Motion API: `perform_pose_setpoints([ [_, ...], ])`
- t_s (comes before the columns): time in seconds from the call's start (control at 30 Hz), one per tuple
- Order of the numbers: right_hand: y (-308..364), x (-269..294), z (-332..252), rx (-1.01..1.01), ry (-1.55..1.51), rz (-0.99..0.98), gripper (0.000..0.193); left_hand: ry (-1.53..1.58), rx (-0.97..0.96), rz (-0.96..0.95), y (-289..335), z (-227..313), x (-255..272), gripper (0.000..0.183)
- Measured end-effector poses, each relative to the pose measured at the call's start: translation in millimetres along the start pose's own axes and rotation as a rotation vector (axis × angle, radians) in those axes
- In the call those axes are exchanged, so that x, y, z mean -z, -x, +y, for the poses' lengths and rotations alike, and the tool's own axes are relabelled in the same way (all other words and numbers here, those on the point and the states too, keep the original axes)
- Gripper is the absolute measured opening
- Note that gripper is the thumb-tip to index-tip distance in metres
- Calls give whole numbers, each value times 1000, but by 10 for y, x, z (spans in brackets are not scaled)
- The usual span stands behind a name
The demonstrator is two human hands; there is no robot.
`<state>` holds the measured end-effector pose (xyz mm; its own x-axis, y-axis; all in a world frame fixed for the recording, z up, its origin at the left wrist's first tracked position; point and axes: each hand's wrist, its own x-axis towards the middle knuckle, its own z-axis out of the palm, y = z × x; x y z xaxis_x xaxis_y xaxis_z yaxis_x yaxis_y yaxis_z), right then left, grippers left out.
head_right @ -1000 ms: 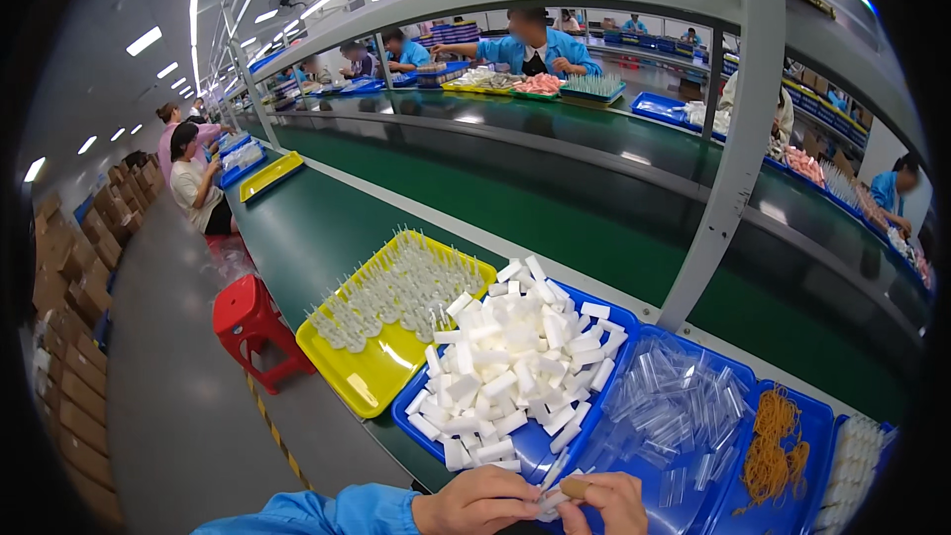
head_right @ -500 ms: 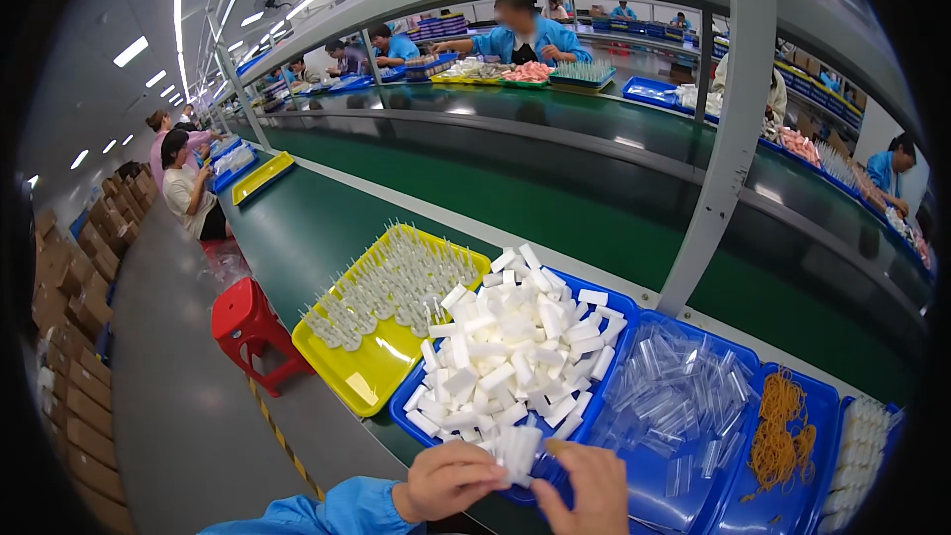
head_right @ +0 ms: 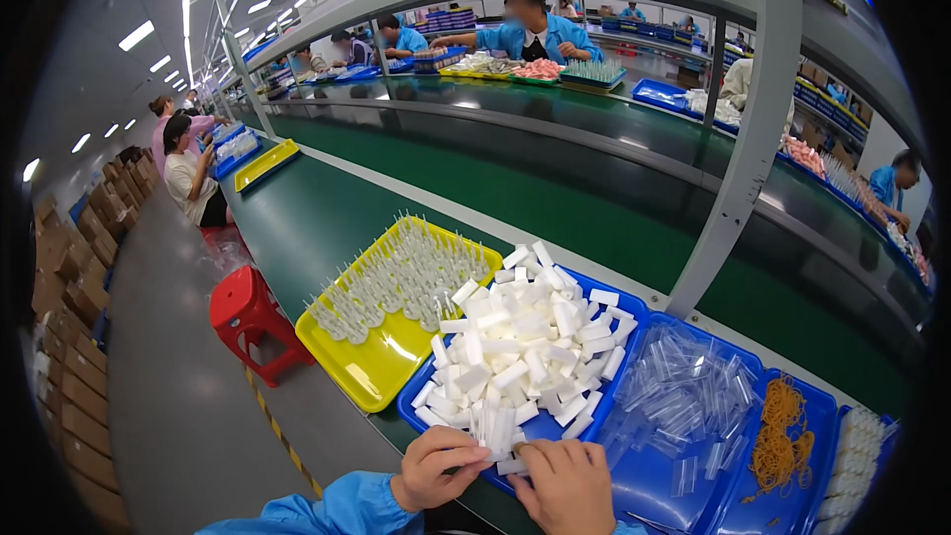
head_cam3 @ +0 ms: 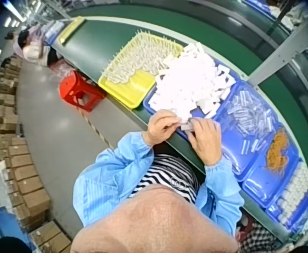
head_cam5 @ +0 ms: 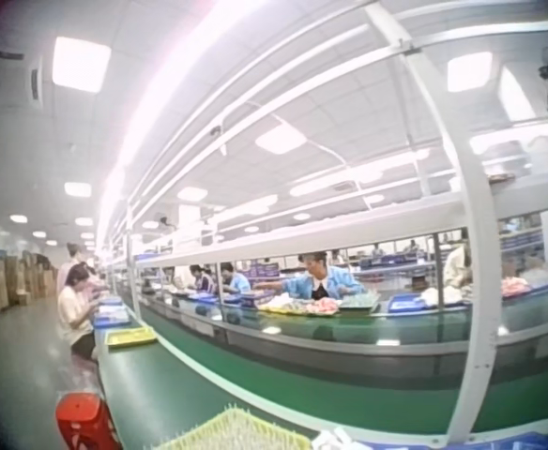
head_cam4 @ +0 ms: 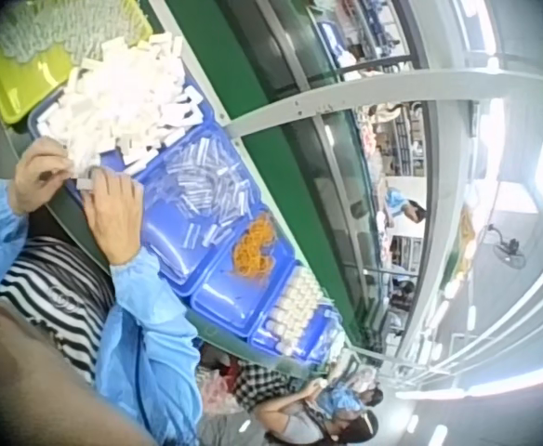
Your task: The person assembles cotton swabs by inserting white cotton tips into clear plastic tubes and securing them with rubber bands. The person places the finished swabs into a yellow tray and moves the tray along the assembly line.
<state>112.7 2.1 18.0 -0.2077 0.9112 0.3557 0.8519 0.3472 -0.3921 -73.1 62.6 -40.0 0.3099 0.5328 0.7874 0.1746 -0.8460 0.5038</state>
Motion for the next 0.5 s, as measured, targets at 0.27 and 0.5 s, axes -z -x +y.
perform_pose_setpoints([
  [0.27,48,-182,155,32,144,-51,22,8,4,32,9,-65,-72,39],
  [0.5,-23,-208,188,74,209,-41,25,-38,-1,0,13,-83,-21,39],
])
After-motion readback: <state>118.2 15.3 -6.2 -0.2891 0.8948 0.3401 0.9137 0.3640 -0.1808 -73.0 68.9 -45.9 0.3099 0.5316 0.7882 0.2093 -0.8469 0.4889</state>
